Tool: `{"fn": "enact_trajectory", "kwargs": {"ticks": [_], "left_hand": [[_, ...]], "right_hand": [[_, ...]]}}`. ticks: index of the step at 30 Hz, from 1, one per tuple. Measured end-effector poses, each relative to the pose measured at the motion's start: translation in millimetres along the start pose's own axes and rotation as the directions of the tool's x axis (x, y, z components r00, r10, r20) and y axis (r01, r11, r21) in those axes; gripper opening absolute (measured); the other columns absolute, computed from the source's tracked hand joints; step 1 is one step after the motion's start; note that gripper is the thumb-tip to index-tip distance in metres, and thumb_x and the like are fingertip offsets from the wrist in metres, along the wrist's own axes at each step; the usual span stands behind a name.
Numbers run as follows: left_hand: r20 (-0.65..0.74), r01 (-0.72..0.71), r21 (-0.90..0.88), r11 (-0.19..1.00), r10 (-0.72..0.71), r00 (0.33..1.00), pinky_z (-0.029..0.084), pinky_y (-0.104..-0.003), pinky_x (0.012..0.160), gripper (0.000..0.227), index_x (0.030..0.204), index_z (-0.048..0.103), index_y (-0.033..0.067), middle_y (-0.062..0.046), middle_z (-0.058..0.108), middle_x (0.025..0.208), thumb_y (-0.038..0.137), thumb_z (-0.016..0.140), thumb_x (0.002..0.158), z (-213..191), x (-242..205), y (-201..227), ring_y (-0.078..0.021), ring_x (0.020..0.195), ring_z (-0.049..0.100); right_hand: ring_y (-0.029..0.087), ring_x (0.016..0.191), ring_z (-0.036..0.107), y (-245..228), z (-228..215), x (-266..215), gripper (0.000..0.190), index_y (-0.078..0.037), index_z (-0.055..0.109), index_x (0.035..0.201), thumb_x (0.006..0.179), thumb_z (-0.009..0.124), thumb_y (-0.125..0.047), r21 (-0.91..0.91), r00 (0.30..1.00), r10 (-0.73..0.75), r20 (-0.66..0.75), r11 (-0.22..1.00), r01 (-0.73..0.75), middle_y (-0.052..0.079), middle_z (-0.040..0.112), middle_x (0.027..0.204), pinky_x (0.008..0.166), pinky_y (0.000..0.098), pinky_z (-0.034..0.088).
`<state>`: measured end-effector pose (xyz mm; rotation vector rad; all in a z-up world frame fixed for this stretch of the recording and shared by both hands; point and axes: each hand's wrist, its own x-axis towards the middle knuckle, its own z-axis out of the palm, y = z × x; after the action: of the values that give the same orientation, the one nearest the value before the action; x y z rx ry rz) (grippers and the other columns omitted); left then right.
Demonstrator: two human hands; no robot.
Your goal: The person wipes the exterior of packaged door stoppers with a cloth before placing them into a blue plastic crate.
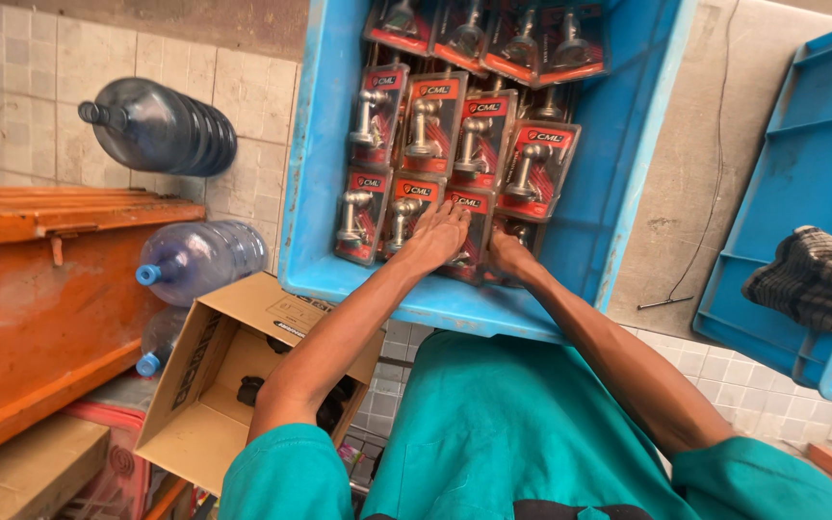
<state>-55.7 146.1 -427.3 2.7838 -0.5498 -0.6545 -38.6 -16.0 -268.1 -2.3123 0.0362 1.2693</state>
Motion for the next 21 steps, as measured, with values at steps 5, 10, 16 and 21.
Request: {"fn": "enact_trajectory", "kwargs": {"ticks": [5,10,16,21], "left_hand": [[-0.312,-0.127,0.127,0.984,0.161,0.936,0.046,-0.041,0.079,0.026,0.114,0.062,0.0051,-0.016,0.065,0.105,0.014,0.055,0.091,-149,-41,52,-0.0319,0.098,0.063],[-0.443,-0.344,0.184,0.921,0.391,0.807,0.048,-0.032,0.083,0.025,0.122,0.054,0.0155,-0.004,0.060,0.105,0.026,0.049,0.100,-265,-22,159,-0.0212,0.104,0.062],[-0.436,-0.638,0.132,0.759,0.622,0.650,0.050,-0.033,0.086,0.020,0.114,0.063,0.0133,-0.008,0.066,0.102,0.014,0.053,0.097,-309,42,292,-0.0239,0.102,0.066],[-0.393,-0.755,0.153,0.637,0.740,0.545,0.051,-0.034,0.080,0.034,0.123,0.059,0.0119,-0.010,0.065,0.102,0.007,0.059,0.090,-292,132,408,-0.0254,0.100,0.067]], "right_hand": [[0.034,0.083,0.071,-18,-78,-103,0.039,-0.009,0.055,0.121,0.087,0.069,-0.023,-0.019,0.982,-0.185,-0.025,0.983,0.185,0.020,0.070,0.102,0.072,0.0439,0.059],[0.021,0.068,0.072,34,-160,-211,0.025,-0.002,0.065,0.113,0.091,0.062,-0.011,0.358,0.919,-0.322,-0.227,0.850,0.386,0.017,0.070,0.089,0.060,0.0305,0.060],[0.024,0.067,0.071,173,-224,-250,0.021,-0.013,0.072,0.109,0.089,0.069,-0.020,0.243,0.711,-0.147,-0.688,0.876,0.417,0.011,0.073,0.080,0.059,0.0358,0.056],[0.018,0.065,0.067,299,-283,-242,0.017,-0.017,0.071,0.109,0.097,0.063,-0.026,0.352,0.611,0.120,-0.783,0.895,0.275,0.005,0.069,0.072,0.059,0.0333,0.054]]}}
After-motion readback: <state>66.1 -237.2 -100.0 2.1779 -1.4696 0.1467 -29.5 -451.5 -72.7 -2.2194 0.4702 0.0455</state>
